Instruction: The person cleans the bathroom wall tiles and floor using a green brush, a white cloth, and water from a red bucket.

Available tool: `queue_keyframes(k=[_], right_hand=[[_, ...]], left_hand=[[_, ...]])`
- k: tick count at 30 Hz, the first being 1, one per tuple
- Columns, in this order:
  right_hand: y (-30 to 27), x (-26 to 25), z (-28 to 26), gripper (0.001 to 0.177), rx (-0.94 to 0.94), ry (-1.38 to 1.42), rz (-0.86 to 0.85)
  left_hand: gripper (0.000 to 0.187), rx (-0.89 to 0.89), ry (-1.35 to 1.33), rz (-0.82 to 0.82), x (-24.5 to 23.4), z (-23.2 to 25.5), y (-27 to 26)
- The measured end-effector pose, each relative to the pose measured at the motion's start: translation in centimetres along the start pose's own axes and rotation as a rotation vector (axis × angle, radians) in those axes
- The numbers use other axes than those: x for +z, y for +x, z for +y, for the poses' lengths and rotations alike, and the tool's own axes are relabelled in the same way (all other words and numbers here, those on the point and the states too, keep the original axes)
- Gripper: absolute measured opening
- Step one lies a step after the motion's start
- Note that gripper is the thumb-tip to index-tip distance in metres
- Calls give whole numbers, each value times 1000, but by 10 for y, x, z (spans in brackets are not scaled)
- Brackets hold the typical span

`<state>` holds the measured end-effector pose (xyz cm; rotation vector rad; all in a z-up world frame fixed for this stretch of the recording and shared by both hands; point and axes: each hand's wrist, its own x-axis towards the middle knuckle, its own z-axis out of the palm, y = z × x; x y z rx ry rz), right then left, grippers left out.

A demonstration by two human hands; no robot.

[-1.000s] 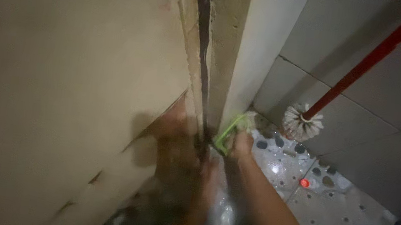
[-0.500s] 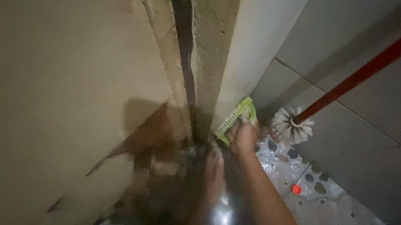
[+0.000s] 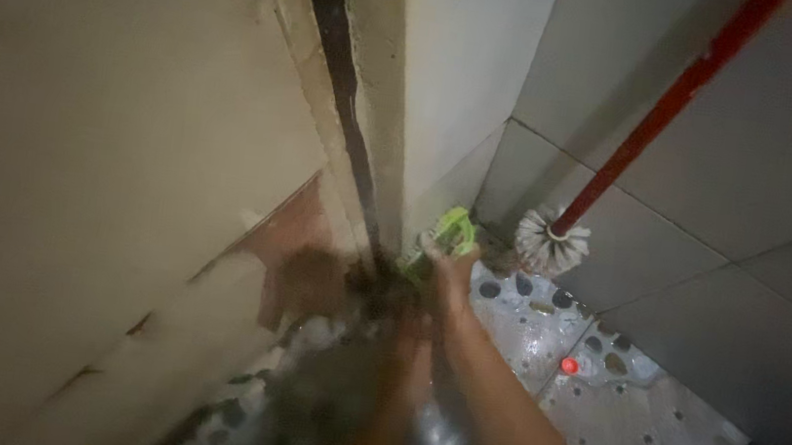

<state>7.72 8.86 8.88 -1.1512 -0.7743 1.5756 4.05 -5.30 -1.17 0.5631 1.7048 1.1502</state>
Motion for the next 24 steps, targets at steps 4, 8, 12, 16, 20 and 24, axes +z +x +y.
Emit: queue_keyframes(k=[4, 8, 12, 16, 20, 24], right_hand=[[-49, 26, -49, 78, -263, 166, -58], [-11, 17, -49, 81, -198, 76, -71], [33, 1, 6, 83, -101, -106, 95], [55, -10, 57, 80, 43, 98, 156], [66, -9, 60, 69, 52, -56, 260], [17, 9, -30, 76, -51, -204, 136]], left_hand=[[74, 27, 32, -20, 4, 7, -8], [74, 62, 67, -42, -8, 19, -9], [74, 128, 82, -47, -20, 22, -10], [73, 156, 83, -56, -26, 4, -13], [73, 193, 94, -64, -27, 15, -18], [73, 223, 127, -73, -11, 44, 0]])
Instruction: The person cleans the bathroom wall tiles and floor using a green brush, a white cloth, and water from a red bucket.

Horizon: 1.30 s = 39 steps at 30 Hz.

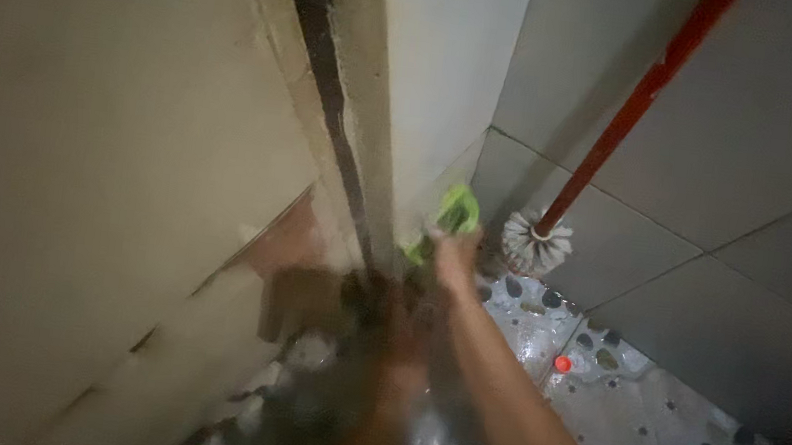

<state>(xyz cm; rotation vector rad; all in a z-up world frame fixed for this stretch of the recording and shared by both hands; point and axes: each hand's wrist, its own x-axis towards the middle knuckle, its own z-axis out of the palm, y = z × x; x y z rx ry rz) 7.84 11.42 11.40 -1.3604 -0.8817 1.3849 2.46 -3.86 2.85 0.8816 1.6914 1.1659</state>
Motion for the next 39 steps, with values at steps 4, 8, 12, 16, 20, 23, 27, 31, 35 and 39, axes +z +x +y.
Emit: queue_keyframes(k=[4, 8, 12, 16, 20, 23, 27, 31, 35, 39], right_hand=[[-56, -4, -116, 84, -143, -20, -54], [-40, 4, -125, 92, -404, 111, 48], [26, 14, -37, 86, -466, 242, 138], [73, 14, 53, 88, -478, 393, 141], [80, -11, 113, 81, -275, 113, 130], [55, -6, 113, 84, -37, 37, 84], [-16, 3, 19, 86, -57, 102, 98], [-62, 3, -95, 82, -652, 41, 47], [-53, -3, -147, 84, -753, 8, 23], [4, -9, -94, 83, -373, 112, 39]], left_hand=[[72, 1, 26, -19, 6, 12, 20], [72, 35, 44, -32, 17, 17, 36], [72, 128, 34, -17, 27, 3, 43], [71, 155, 5, 16, 26, -19, 37], [71, 149, 3, 8, 24, -18, 15], [71, 145, 22, -4, 21, -10, 1], [70, 125, 18, -24, 22, -10, -10], [70, 126, 12, -53, 26, -1, -10], [70, 137, 38, -76, 27, 8, 0], [69, 148, 44, -74, 32, -4, 15]])
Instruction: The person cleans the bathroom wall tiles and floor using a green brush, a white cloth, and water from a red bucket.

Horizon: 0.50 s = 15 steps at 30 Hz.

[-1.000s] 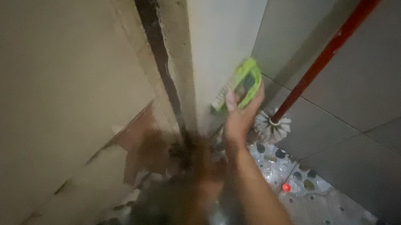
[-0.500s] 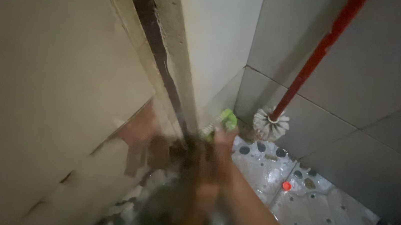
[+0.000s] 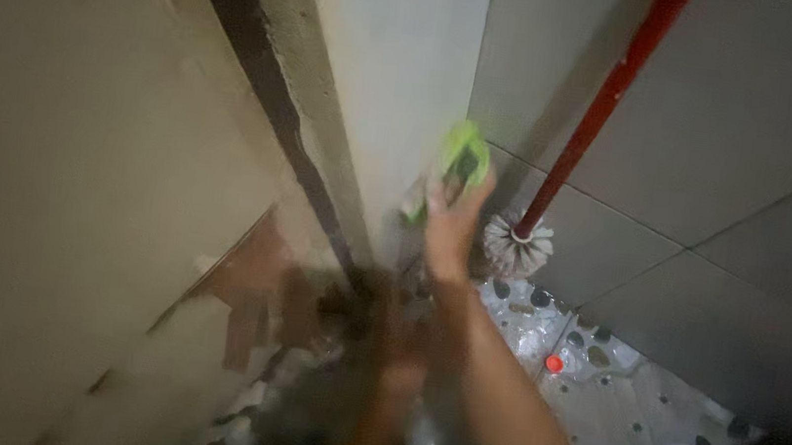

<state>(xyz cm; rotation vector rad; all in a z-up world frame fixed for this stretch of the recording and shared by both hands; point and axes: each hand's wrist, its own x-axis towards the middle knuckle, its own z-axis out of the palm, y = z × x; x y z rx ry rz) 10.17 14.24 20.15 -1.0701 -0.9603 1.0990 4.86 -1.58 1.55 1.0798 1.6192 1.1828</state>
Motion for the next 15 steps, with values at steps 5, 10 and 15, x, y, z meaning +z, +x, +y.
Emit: queue_keyframes(k=[5, 10, 15], right_hand=[[16, -16, 143, 78, 108, -77, 11], [-2, -14, 177, 67, 219, -81, 75], [-52, 8, 56, 75, 116, 269, -23]], left_hand=[[69, -2, -9, 30, 0, -24, 8], [69, -2, -23, 33, 0, -37, -5], [68, 47, -35, 15, 13, -24, 0]])
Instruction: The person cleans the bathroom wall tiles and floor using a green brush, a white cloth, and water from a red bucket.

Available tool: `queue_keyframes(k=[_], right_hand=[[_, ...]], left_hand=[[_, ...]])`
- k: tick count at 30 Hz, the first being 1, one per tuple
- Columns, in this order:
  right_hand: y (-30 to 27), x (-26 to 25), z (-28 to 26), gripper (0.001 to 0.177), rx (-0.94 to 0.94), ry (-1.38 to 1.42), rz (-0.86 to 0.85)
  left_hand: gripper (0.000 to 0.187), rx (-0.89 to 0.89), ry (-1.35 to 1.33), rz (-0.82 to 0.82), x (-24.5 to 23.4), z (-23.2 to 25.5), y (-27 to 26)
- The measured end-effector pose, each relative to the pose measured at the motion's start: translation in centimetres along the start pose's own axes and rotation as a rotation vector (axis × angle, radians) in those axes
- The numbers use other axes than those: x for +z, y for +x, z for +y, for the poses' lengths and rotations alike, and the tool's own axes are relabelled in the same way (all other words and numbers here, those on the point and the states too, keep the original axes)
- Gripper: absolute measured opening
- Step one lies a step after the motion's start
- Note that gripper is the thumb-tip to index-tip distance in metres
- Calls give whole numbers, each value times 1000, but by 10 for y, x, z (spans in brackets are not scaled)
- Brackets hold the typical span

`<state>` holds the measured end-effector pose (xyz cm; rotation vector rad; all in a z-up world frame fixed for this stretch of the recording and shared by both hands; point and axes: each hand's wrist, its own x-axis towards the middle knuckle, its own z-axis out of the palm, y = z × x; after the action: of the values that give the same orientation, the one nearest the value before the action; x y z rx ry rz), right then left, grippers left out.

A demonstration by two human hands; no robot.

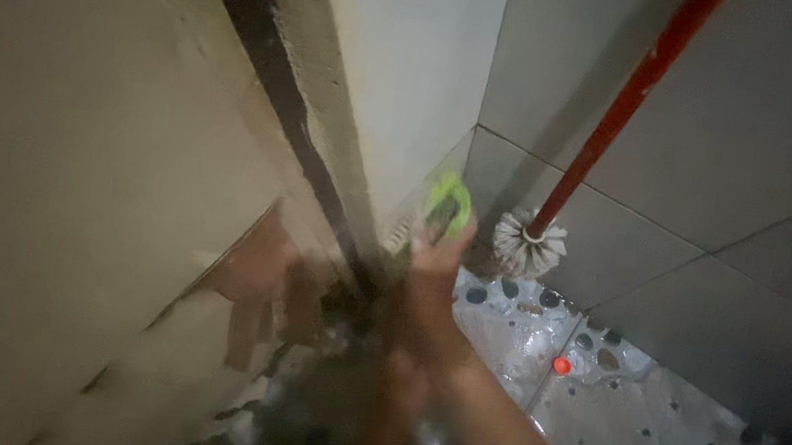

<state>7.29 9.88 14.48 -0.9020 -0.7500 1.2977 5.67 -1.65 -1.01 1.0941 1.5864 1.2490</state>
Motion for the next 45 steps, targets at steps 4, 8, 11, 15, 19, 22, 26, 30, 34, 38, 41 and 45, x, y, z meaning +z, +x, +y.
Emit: queue_keyframes(k=[4, 8, 11, 15, 19, 22, 26, 30, 34, 38, 41, 45], right_hand=[[19, 30, -70, 74, -408, -267, -79], [69, 33, -98, 81, -344, -383, 49], [82, 22, -70, 76, -299, -321, 15], [86, 2, -7, 74, -442, -319, -12], [92, -23, 50, 80, -325, -394, 32], [96, -38, 89, 72, -298, -547, 92], [109, -76, 156, 70, 126, -429, 98], [132, -101, 183, 69, 551, -479, 78], [108, -113, 182, 69, 721, -470, 93], [20, -79, 182, 68, 635, -447, 91], [5, -53, 145, 69, 424, -464, 55], [30, -26, 71, 69, -12, -426, 19]], left_hand=[[68, 18, 5, -12, 12, -3, 9], [67, 32, 25, 8, 17, -11, 25], [67, 40, 48, 44, 19, -25, 40], [67, 59, 111, 110, 18, -48, 52], [67, 94, 227, 156, 18, -60, 48], [66, 116, 194, 131, 14, -40, 53], [69, 70, -39, 14, -3, -6, 46], [65, -107, 579, 26, -17, 17, 38], [68, -569, -73, 56, -1, -30, 28], [76, -471, 100, -1, 5, -98, 8], [73, -499, -98, 155, 12, -129, 7], [73, -564, -427, 390, 12, -124, -1]])
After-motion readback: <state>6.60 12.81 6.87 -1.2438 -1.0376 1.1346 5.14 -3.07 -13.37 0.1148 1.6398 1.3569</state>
